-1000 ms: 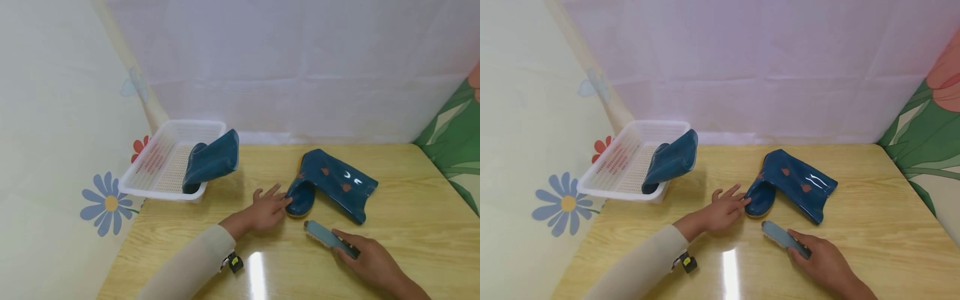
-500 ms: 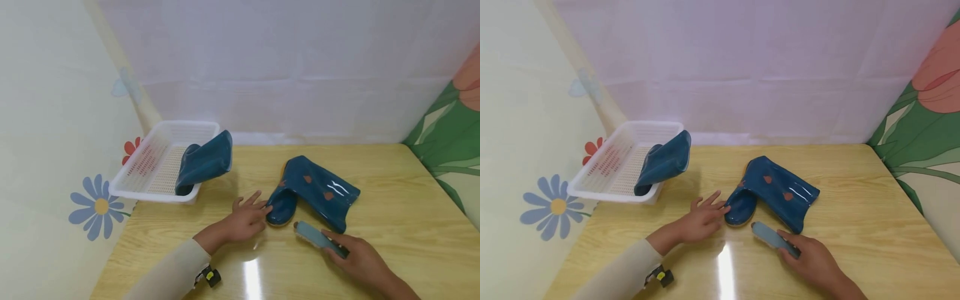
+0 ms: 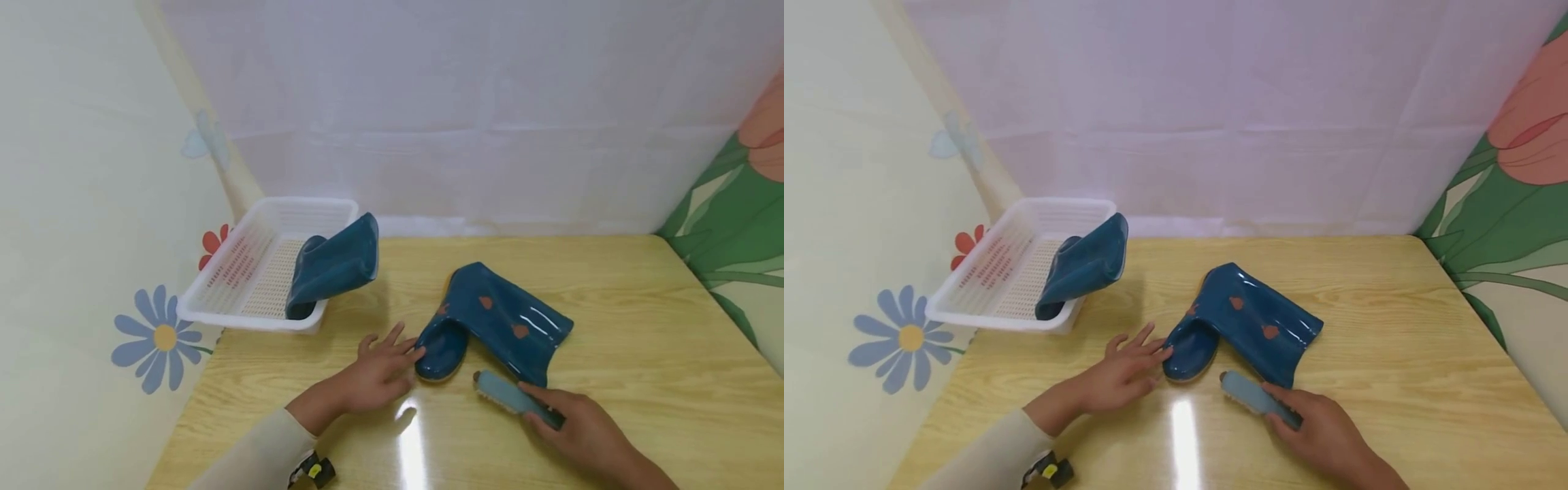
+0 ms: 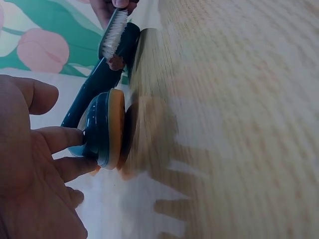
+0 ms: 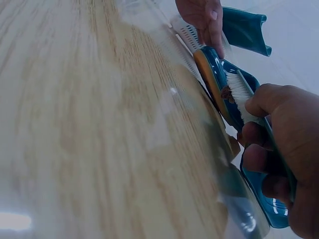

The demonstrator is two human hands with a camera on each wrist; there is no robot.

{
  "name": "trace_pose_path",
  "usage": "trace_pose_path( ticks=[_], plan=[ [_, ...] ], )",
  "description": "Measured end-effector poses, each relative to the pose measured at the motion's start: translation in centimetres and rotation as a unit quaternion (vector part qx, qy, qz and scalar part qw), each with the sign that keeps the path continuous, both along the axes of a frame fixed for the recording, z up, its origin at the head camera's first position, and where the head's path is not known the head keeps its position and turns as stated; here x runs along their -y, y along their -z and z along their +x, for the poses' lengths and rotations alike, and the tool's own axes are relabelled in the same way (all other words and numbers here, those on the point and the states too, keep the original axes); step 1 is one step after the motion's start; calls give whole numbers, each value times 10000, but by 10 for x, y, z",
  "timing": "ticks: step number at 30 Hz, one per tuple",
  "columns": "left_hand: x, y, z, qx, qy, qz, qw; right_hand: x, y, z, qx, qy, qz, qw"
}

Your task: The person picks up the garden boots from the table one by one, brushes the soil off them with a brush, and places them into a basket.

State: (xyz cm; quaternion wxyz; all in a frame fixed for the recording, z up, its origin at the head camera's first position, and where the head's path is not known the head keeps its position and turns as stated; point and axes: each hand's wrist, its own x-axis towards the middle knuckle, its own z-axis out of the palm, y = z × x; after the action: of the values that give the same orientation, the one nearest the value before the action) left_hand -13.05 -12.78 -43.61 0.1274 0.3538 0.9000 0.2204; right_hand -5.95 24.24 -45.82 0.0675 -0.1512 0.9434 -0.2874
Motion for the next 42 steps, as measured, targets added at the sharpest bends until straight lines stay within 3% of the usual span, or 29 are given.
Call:
trace_pose_path(
  ticks=[5,13,18,22,27,32,39,42],
  plan=[
    [-1,-4,2,-134,-91,-62,9998,2,1,1,-52,0,13,10000],
    [-21,-13,-3,-1265,-361,-539,9898,3,3,2,140,41,113,9998],
    [-43,-16,-10,-2275,240,-898,9693,3,4,2,148,12,118,9998],
    [-66,-22,-16,-2743,714,-1361,9493,3,5,2,132,-62,79,9999],
    [-95,-30,-23,-2718,999,-1939,9373,5,7,2,116,-128,78,9998],
    [-118,-28,-30,-2503,1121,-2438,9302,5,9,2,163,-108,21,9998],
    [-133,-27,-29,-2687,1124,-3136,9038,2,11,3,111,-175,-78,9998],
    [-136,-26,-30,-2797,1093,-3238,8972,1,12,3,-56,-225,-95,9997]
  ],
)
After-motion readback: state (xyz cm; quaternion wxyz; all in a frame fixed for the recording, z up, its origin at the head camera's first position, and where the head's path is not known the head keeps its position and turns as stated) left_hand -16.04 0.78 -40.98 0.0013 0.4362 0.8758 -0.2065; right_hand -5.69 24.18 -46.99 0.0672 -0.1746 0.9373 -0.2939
